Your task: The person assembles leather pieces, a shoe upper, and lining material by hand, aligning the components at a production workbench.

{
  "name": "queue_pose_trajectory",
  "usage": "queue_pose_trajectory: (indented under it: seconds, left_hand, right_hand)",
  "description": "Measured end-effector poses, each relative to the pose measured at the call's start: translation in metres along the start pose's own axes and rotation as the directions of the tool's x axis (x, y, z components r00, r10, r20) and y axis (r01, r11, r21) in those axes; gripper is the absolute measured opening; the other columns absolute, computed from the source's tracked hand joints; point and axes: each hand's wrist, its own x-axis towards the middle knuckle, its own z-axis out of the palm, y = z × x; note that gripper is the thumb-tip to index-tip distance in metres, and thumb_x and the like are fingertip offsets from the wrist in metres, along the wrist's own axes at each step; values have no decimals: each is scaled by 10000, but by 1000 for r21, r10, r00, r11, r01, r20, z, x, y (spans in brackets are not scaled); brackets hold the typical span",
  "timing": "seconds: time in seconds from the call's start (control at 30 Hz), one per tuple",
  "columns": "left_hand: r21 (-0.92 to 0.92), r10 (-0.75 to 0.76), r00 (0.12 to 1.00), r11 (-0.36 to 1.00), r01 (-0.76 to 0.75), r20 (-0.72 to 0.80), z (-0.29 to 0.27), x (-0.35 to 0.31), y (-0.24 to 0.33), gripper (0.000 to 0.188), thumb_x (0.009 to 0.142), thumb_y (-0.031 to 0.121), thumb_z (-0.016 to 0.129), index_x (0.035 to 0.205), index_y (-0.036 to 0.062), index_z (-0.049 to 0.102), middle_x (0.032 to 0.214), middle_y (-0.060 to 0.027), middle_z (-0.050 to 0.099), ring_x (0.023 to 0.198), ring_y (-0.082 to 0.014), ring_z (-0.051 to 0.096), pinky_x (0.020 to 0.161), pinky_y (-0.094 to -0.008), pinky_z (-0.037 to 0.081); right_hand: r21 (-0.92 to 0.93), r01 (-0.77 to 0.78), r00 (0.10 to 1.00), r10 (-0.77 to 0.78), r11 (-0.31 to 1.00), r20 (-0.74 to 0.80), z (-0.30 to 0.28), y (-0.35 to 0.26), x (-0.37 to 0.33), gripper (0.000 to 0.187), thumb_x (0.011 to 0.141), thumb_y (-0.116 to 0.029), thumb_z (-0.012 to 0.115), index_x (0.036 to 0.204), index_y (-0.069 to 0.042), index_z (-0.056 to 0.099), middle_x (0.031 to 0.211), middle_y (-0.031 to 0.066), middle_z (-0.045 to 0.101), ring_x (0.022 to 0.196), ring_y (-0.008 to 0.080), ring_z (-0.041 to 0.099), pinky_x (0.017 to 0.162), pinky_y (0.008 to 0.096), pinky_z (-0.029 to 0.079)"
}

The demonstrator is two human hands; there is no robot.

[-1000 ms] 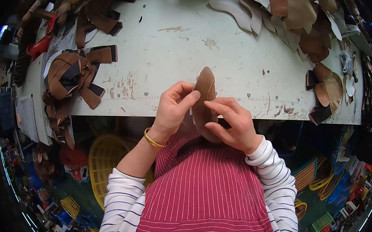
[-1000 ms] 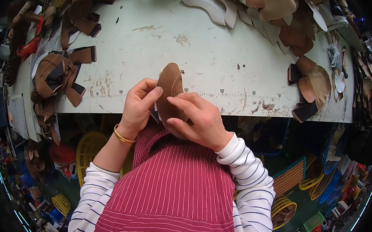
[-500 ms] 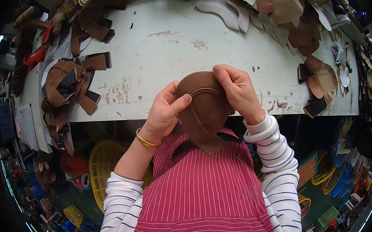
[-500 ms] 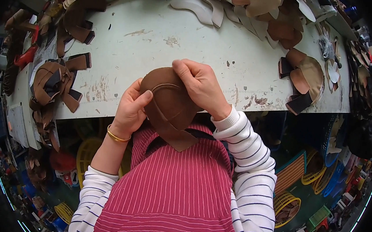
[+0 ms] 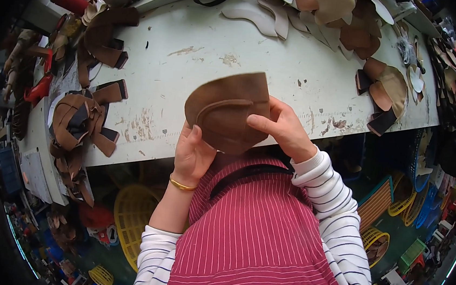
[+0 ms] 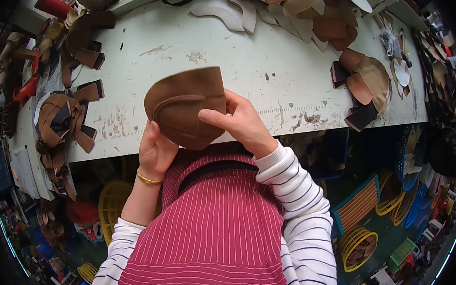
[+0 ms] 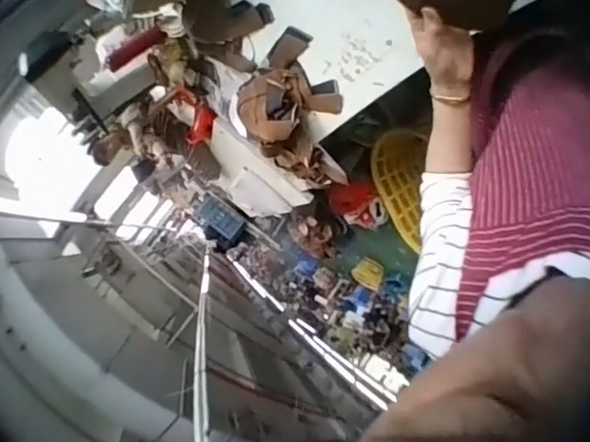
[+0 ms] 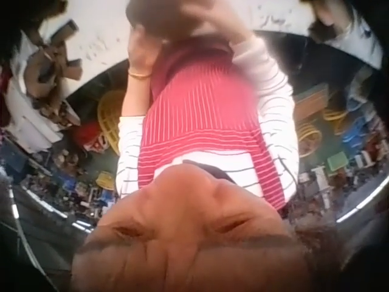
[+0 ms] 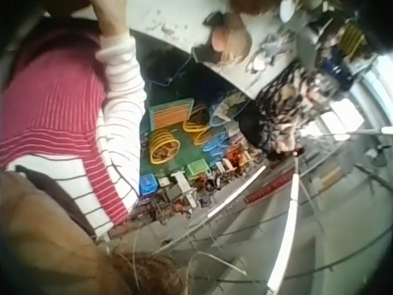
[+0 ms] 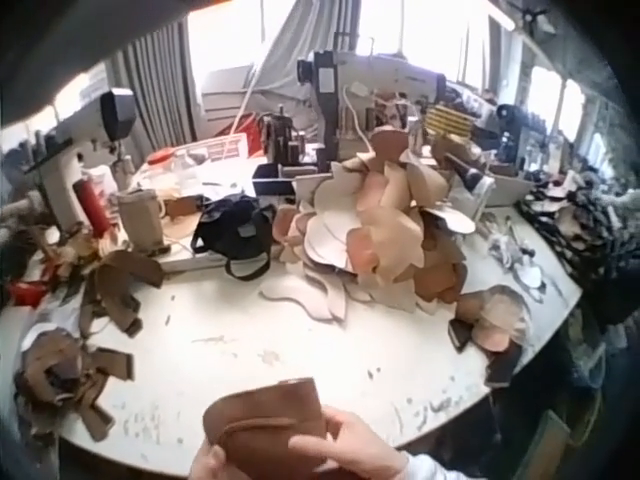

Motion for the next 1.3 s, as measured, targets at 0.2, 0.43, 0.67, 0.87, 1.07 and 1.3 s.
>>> queue_pose_trajectory:
  seconds: [0.2,0.43,0.67,0.87,1.07,1.3]
  left_hand:
    - [-117,-94,995,989,89,-32,-12,-8,6,487,1015,209,548,1468,113,395,1471,-86,478,1368,-258,445,1154,-454,353]
    - [-20,-111,992,993,113,61,-10,-12,-8,584,990,267,600,1492,90,360,1489,-86,457,1382,-271,427,1144,-457,352]
    - [790,-482,876,549,274,31,11,35,66,350,855,188,701,1109,-41,623,978,-10,637,902,-93,563,790,-247,475]
    - [970,-291,951,242,-32,104,38,33,35,333,783,183,829,1029,-4,704,903,-86,726,839,-110,663,732,-276,528]
    - [848,-85,865,-169,-501,494,41,24,16,298,759,225,826,766,17,611,652,-100,560,563,-305,531,529,-349,443]
    - [906,-345,937,377,192,-55,37,24,24,301,909,143,683,1140,-48,666,950,-69,730,874,-97,634,776,-273,534]
  right_hand:
    - [-524,267,941,-335,809,-38,-12,12,4,479,865,-292,782,1238,-26,640,1107,43,671,1020,120,586,928,280,473]
    - [269,-126,989,101,955,108,-5,-1,-8,321,884,-167,753,1147,-9,660,1057,13,679,933,87,601,859,266,500]
    - [-347,82,989,-35,934,142,-14,-3,-12,193,845,-181,747,909,-4,700,806,30,687,760,83,567,715,267,474]
    - [-650,396,918,-294,649,266,-13,5,-4,205,870,-189,632,809,-4,699,654,178,607,589,175,580,584,350,457]
    - [-436,-114,984,161,893,71,-10,11,-4,337,975,-257,554,845,33,667,597,148,513,613,82,431,571,313,439]
    - [-459,106,979,-11,882,205,-15,5,-5,344,936,-284,665,871,52,638,663,76,580,659,106,493,622,296,458]
